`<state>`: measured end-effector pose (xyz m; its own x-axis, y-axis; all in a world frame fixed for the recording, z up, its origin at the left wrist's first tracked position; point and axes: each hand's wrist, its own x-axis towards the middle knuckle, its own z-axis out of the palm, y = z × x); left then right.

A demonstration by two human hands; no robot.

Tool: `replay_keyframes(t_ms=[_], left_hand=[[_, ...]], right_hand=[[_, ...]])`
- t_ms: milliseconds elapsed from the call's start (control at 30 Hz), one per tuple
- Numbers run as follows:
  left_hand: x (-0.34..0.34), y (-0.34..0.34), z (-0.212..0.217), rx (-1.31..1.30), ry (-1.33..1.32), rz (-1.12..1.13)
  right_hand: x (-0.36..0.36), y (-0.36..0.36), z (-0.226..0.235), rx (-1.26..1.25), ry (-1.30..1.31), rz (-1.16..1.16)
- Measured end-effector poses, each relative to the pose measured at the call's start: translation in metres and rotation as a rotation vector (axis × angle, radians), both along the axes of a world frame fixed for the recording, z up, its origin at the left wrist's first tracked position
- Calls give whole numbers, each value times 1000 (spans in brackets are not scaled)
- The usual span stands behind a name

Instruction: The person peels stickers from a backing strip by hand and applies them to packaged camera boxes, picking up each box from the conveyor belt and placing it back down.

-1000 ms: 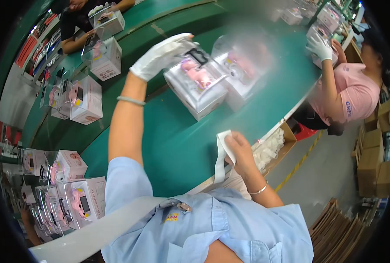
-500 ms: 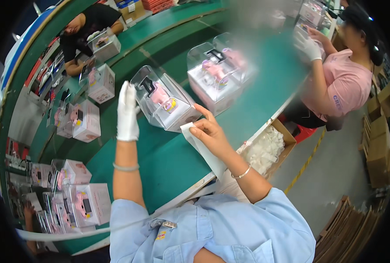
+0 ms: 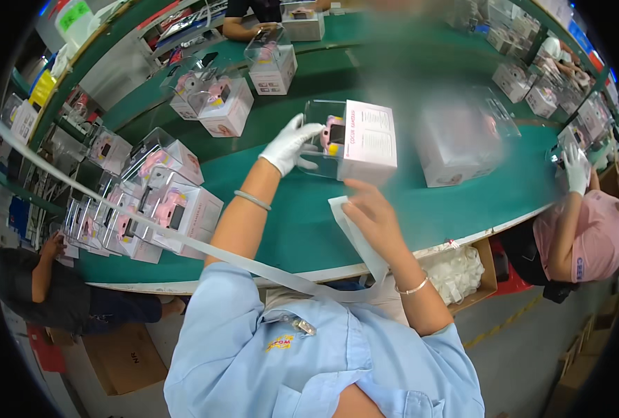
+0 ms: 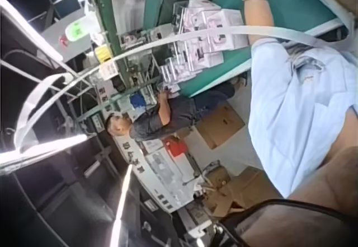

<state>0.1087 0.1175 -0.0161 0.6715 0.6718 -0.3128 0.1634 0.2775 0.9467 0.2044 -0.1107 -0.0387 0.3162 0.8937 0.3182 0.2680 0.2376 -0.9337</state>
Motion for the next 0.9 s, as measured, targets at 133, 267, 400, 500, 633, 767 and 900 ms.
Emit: replay_keyframes(t_ms=[133,267,400,500,633,767,900], left_hand=[[-8,4,-9,-20,-106,-143],[-9,32,2,40,-229,-455],[24,52,22,241,5,-682],[36,55,37,442,295,-771],[43,34,39,805,334,-660],[18,-47,26,1369,-85,-392],[-22,-121,7,1682,-207,-334]], right_hand=[[0,-27,6,59,324,-5],[0,-80,15,-48,521,-123],[-2,-116,6,-67,666,-118],[-4,-125,11,-230,732,-165],[-2,-121,12,-248,652,-162],[7,-115,4,-275,648,-162],[8,-104,17,-273,722,-162]])
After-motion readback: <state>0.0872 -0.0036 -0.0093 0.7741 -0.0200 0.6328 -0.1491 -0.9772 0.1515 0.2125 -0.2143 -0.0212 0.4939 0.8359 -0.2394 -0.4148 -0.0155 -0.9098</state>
